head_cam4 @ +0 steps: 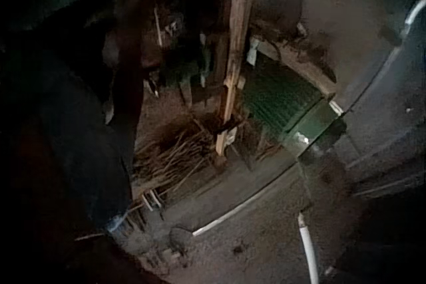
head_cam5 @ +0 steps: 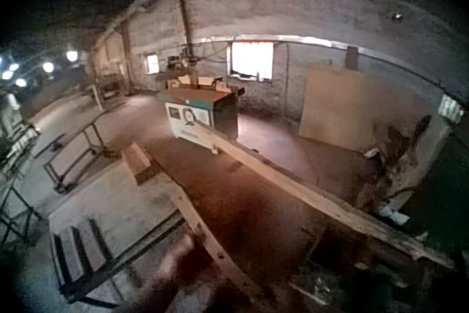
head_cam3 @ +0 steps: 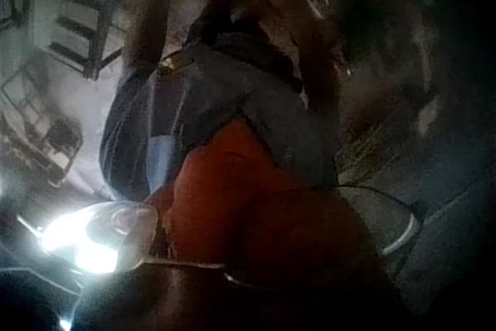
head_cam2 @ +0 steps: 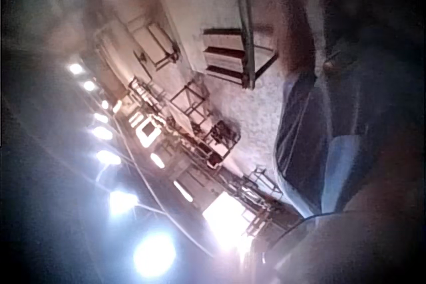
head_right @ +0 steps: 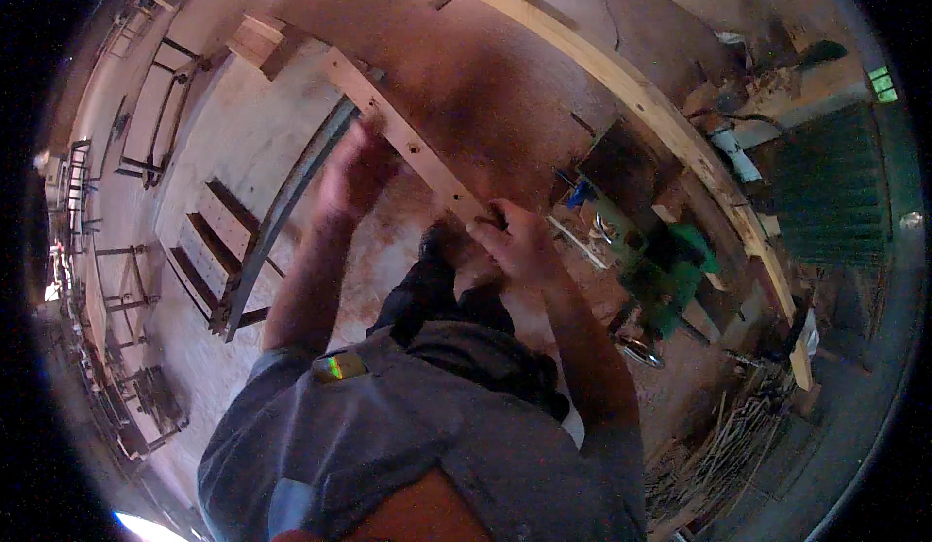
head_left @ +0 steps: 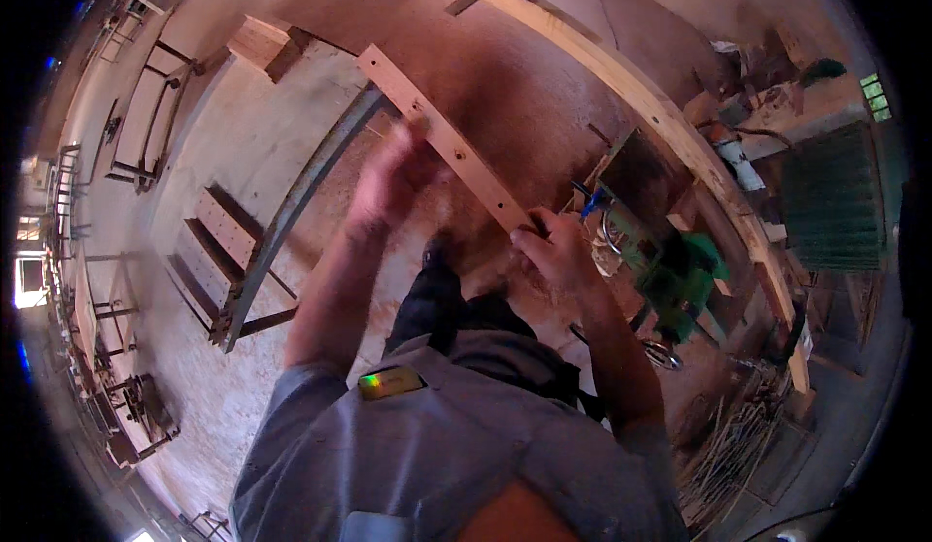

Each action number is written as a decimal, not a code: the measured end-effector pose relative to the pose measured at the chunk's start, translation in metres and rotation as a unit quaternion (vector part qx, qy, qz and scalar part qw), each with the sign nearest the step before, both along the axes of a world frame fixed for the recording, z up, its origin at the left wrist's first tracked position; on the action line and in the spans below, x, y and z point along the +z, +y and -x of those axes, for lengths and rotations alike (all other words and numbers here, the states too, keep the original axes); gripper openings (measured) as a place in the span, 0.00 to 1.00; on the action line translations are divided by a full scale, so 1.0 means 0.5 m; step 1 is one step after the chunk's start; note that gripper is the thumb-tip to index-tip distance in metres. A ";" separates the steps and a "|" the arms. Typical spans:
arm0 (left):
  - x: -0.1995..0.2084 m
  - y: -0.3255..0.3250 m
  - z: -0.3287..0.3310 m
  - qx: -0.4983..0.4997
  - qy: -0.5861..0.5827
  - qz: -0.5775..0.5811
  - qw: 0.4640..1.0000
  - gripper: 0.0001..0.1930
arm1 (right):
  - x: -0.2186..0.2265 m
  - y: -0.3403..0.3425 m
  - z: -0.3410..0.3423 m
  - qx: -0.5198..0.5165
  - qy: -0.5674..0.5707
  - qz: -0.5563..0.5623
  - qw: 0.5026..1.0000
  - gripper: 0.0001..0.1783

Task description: The person repeatedly places small wooden planks under a drill press, operates the lever to drill holes, and then moves the finished pieces to a nearby table. The person handles each plank individually and repeats the process throughout the clip.

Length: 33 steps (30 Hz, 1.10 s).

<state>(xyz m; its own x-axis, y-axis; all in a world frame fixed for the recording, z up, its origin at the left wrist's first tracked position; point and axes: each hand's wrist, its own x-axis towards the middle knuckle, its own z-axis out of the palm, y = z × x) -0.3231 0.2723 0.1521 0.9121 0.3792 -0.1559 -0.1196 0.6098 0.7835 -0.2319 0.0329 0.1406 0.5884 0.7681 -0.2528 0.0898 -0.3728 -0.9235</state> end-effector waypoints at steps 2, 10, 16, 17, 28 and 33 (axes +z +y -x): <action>-0.032 -0.020 0.024 -0.049 -0.023 -0.006 0.999 0.29 | -0.021 0.018 0.016 -0.013 0.000 -0.020 1.000 0.18; -0.065 0.058 0.046 -0.011 -0.124 0.206 0.971 0.24 | 0.018 0.149 0.061 -0.019 -0.413 -0.037 0.910 0.25; -0.094 0.180 0.047 0.025 -0.190 0.357 0.914 0.24 | 0.027 0.287 0.076 0.037 -0.507 -0.020 0.861 0.29; -0.102 0.205 0.049 0.034 -0.199 0.383 0.902 0.24 | 0.022 0.313 0.079 0.044 -0.512 -0.017 0.857 0.29; -0.174 0.476 0.140 0.104 -0.238 0.417 0.871 0.27 | -0.031 0.623 0.110 0.146 -0.472 -0.044 0.868 0.27; -0.192 0.552 0.205 0.163 -0.250 0.398 0.868 0.27 | -0.031 0.724 0.147 0.206 -0.459 -0.051 0.863 0.29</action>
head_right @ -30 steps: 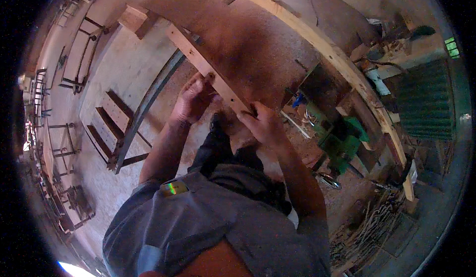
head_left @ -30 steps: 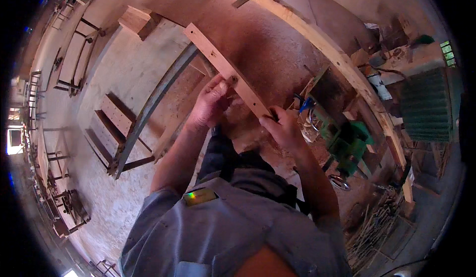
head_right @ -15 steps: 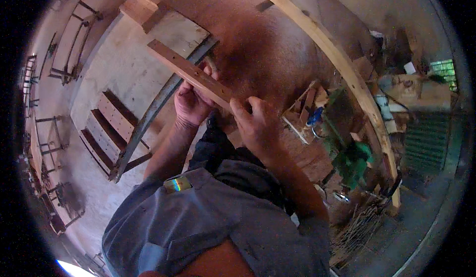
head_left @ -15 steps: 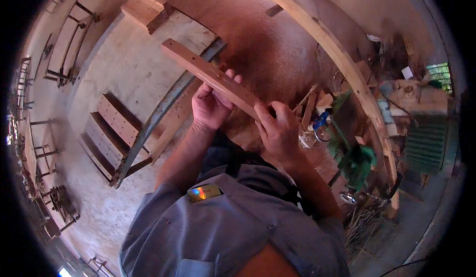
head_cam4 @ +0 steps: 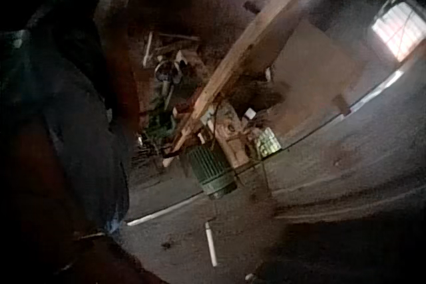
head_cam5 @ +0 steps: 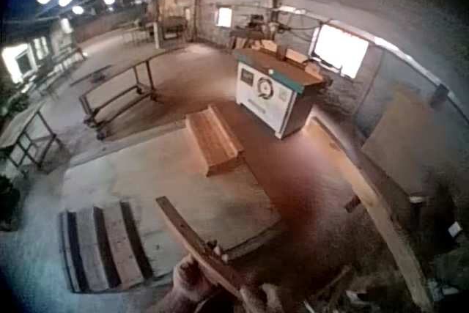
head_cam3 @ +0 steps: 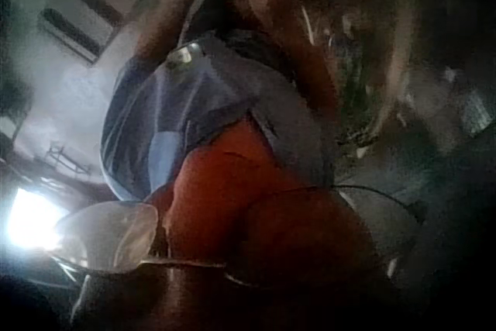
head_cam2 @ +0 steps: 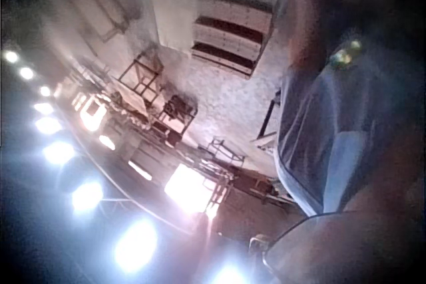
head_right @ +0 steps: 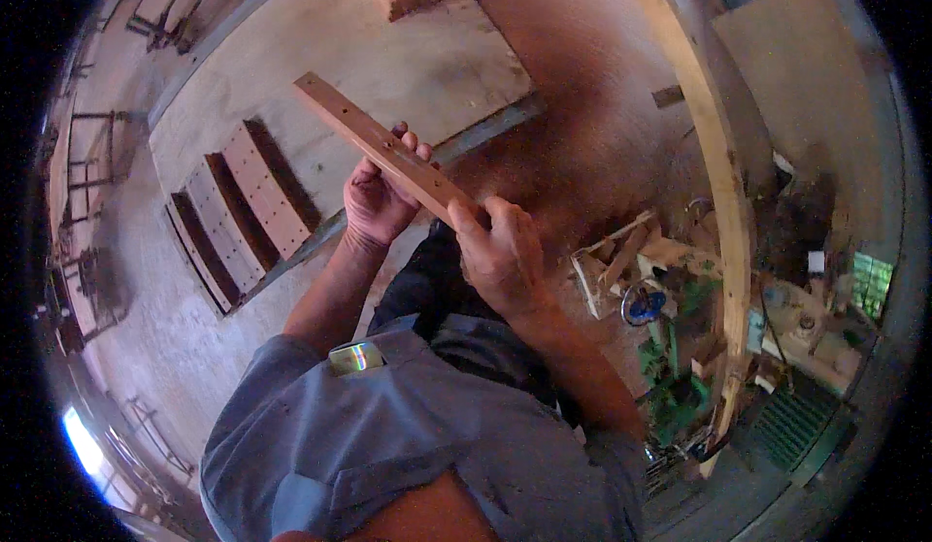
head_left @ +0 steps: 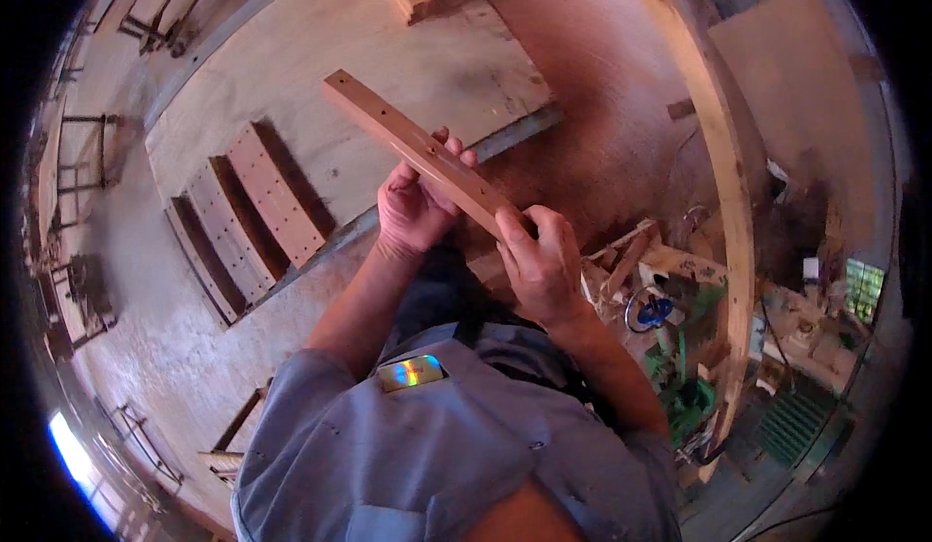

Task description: The person repeatedly places small wooden planks under a drill press, operates the lever to drill holes, and then moves the finished pieces to a nearby table. The person handles each plank individually and repeats the process throughout the clip.

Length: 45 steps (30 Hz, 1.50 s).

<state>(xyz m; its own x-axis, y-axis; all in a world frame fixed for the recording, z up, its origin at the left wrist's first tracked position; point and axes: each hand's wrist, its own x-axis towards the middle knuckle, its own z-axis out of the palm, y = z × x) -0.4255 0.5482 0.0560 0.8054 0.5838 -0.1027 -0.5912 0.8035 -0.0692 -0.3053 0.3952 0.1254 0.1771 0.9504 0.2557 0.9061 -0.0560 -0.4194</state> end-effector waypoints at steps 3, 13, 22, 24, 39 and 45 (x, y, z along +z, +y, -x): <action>-0.004 0.027 0.034 0.033 -0.009 0.001 0.999 0.25 | 0.000 0.043 0.017 0.036 -0.012 0.016 0.999 0.28; -0.037 0.060 0.106 0.047 0.215 0.003 0.975 0.22 | -0.046 0.113 0.070 0.004 0.281 0.139 0.950 0.27; -0.053 0.112 0.165 0.044 0.521 -0.140 0.841 0.20 | -0.076 0.136 0.114 0.071 0.298 0.159 0.939 0.32; -0.056 0.133 0.176 0.091 0.631 -0.173 0.751 0.23 | -0.081 0.133 0.112 0.069 0.312 0.188 0.929 0.31; -0.156 0.222 0.313 0.058 0.893 -0.240 0.376 0.24 | -0.188 -0.074 -0.067 -0.208 0.342 0.236 0.885 0.20; -0.158 0.242 0.309 0.038 0.905 -0.272 0.324 0.21 | -0.189 -0.098 -0.069 -0.208 0.333 0.262 0.881 0.21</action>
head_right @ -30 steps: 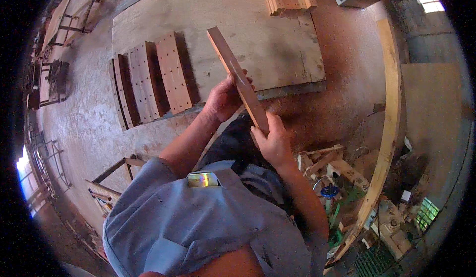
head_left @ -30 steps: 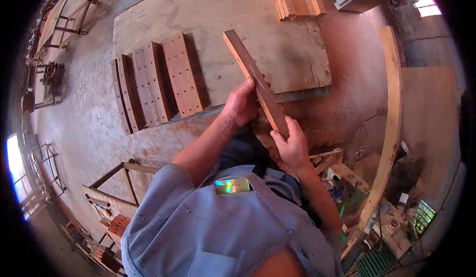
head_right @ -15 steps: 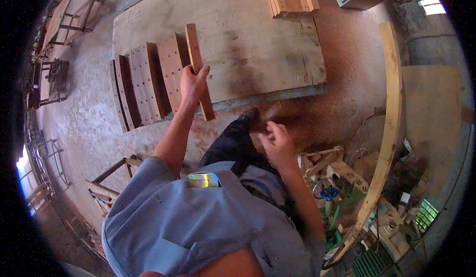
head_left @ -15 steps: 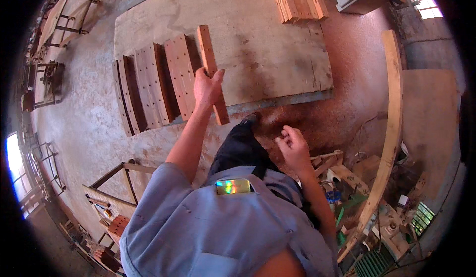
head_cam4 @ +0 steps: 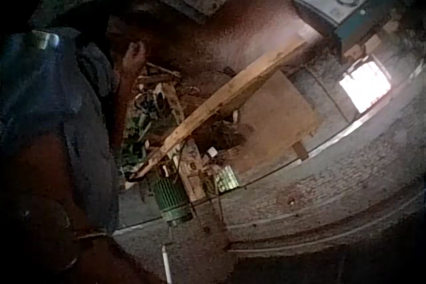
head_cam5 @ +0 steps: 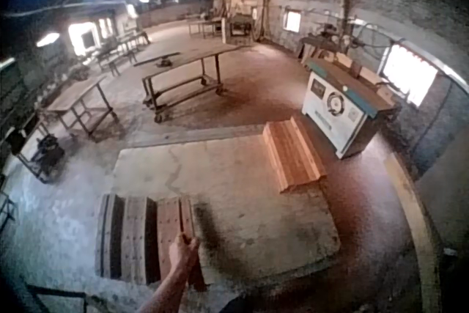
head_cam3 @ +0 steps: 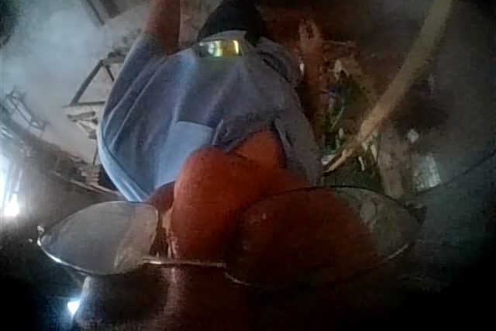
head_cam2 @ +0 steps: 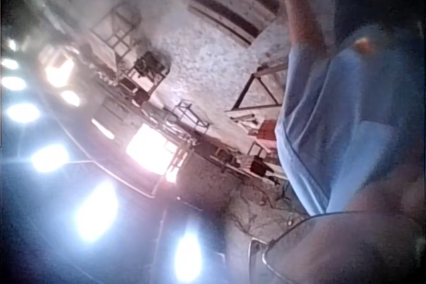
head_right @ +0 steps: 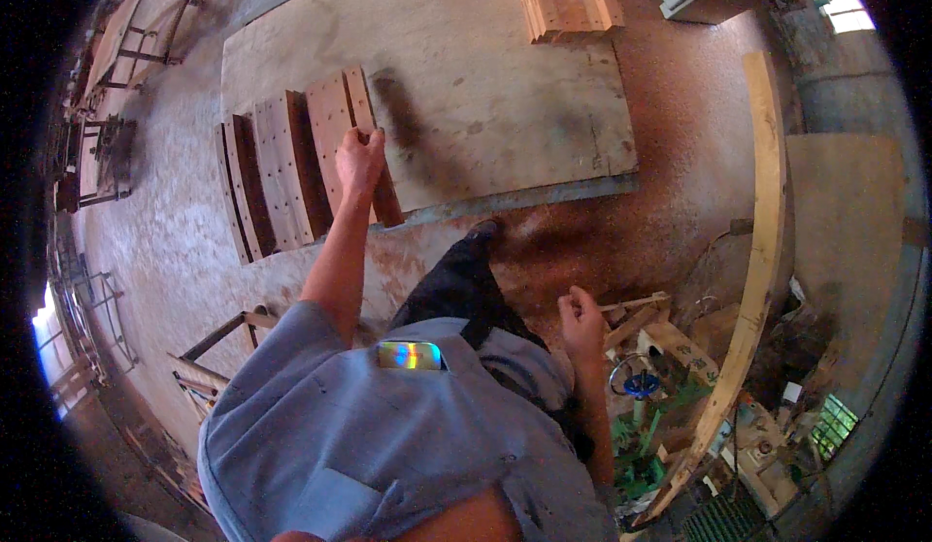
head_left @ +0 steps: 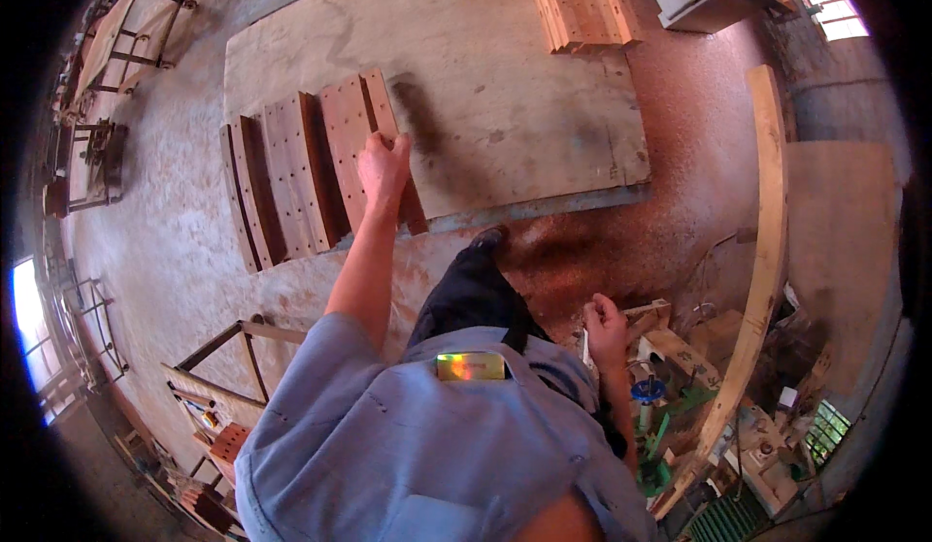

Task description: The person repeatedly places small wooden planks under a drill press, operates the lever to drill holes, and then moves the finished pieces to a nearby table. The person handles each plank individually and repeats the process throughout the clip.

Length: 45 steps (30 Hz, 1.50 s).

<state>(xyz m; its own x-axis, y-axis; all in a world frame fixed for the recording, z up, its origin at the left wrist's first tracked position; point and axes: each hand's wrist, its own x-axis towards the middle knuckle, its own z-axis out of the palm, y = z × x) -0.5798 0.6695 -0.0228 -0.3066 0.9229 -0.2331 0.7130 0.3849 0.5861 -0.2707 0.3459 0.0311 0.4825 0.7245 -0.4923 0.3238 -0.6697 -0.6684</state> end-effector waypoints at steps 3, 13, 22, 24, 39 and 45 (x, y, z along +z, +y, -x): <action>0.000 0.007 -0.008 0.005 0.084 -0.057 0.995 0.18 | -0.033 -0.025 -0.008 -0.018 0.015 -0.021 1.000 0.20; -0.028 0.020 -0.001 -0.006 0.166 -0.020 0.986 0.15 | -0.040 -0.032 -0.026 -0.010 0.002 -0.036 0.999 0.19; -0.013 0.008 -0.003 -0.003 0.194 0.027 0.981 0.22 | -0.069 -0.050 -0.036 -0.041 0.025 -0.008 0.999 0.16; 0.014 0.023 -0.037 -0.005 0.217 0.024 0.976 0.25 | -0.018 -0.015 -0.014 -0.063 0.017 0.028 0.997 0.17; 0.106 0.366 -0.688 -0.307 0.005 0.000 0.952 0.37 | -0.018 -0.141 -0.012 -0.193 -0.019 0.058 0.979 0.18; 0.120 0.364 -0.805 -0.320 0.045 -0.004 0.946 0.31 | -0.107 -0.302 0.047 -0.325 0.009 0.053 0.944 0.17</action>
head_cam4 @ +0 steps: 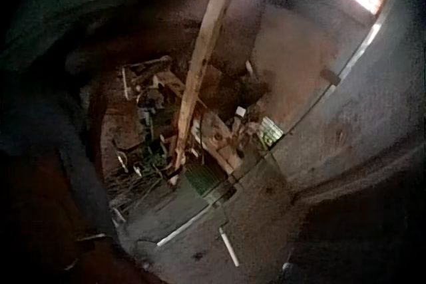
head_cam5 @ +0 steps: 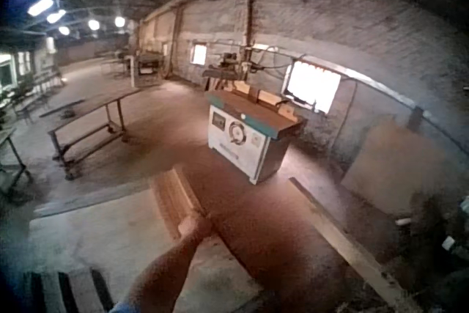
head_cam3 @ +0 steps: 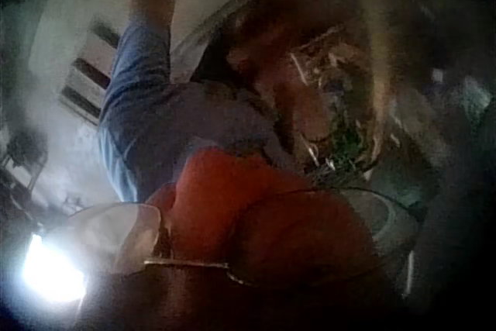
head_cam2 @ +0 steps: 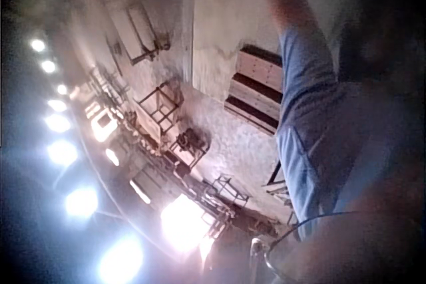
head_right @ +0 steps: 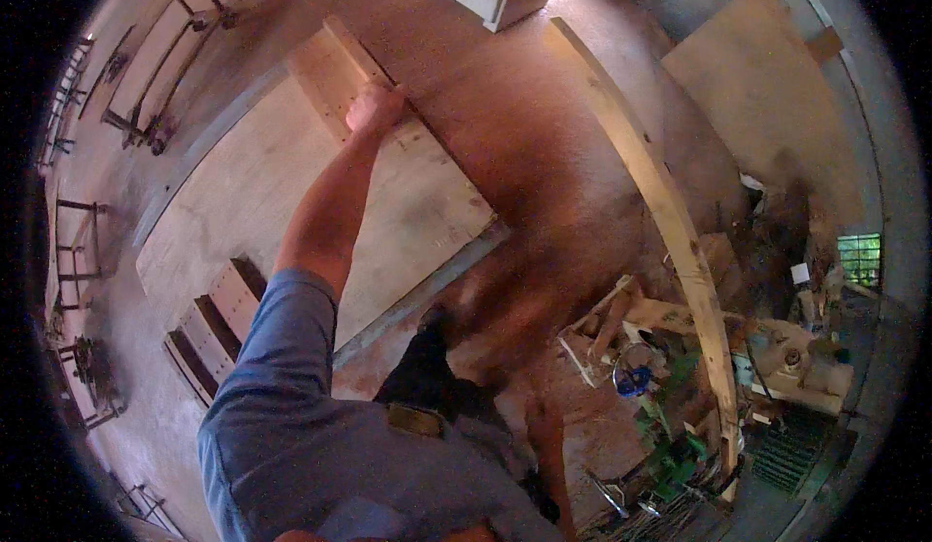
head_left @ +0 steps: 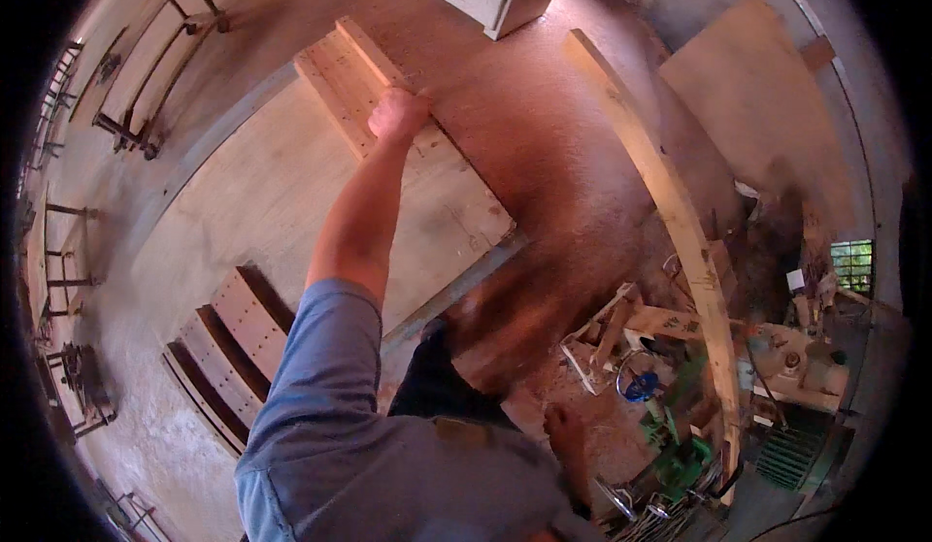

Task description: The person repeatedly places small wooden planks under a drill press, operates the lever to drill holes, and then moves the finished pieces to a nearby table. The person handles each plank individually and repeats the process throughout the clip.

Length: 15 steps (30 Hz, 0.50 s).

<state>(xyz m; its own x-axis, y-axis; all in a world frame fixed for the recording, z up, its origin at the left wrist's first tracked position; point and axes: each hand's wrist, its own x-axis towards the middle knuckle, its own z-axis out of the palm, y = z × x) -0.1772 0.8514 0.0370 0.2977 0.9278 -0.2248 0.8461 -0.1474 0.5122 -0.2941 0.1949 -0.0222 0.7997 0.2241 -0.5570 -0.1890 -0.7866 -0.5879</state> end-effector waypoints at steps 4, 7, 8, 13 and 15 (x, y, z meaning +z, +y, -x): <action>-0.027 0.039 0.015 -0.046 -0.079 0.134 0.987 0.23 | 0.066 0.018 0.004 0.030 0.013 0.041 0.999 0.16; -0.096 0.028 0.074 0.007 -0.418 0.229 0.879 0.18 | 0.082 0.058 -0.037 0.028 0.026 -0.004 0.999 0.16; -0.063 -0.032 0.080 0.019 -0.477 0.236 0.846 0.15 | 0.095 0.083 -0.049 0.002 0.037 -0.029 0.999 0.16; 0.013 -0.406 0.164 -0.087 -0.530 0.258 0.803 0.13 | 0.181 0.270 -0.144 0.158 -0.157 -0.124 0.967 0.21; -0.060 -0.543 0.195 -0.142 -0.546 0.315 0.763 0.17 | 0.220 0.348 -0.168 0.187 -0.211 -0.190 0.940 0.29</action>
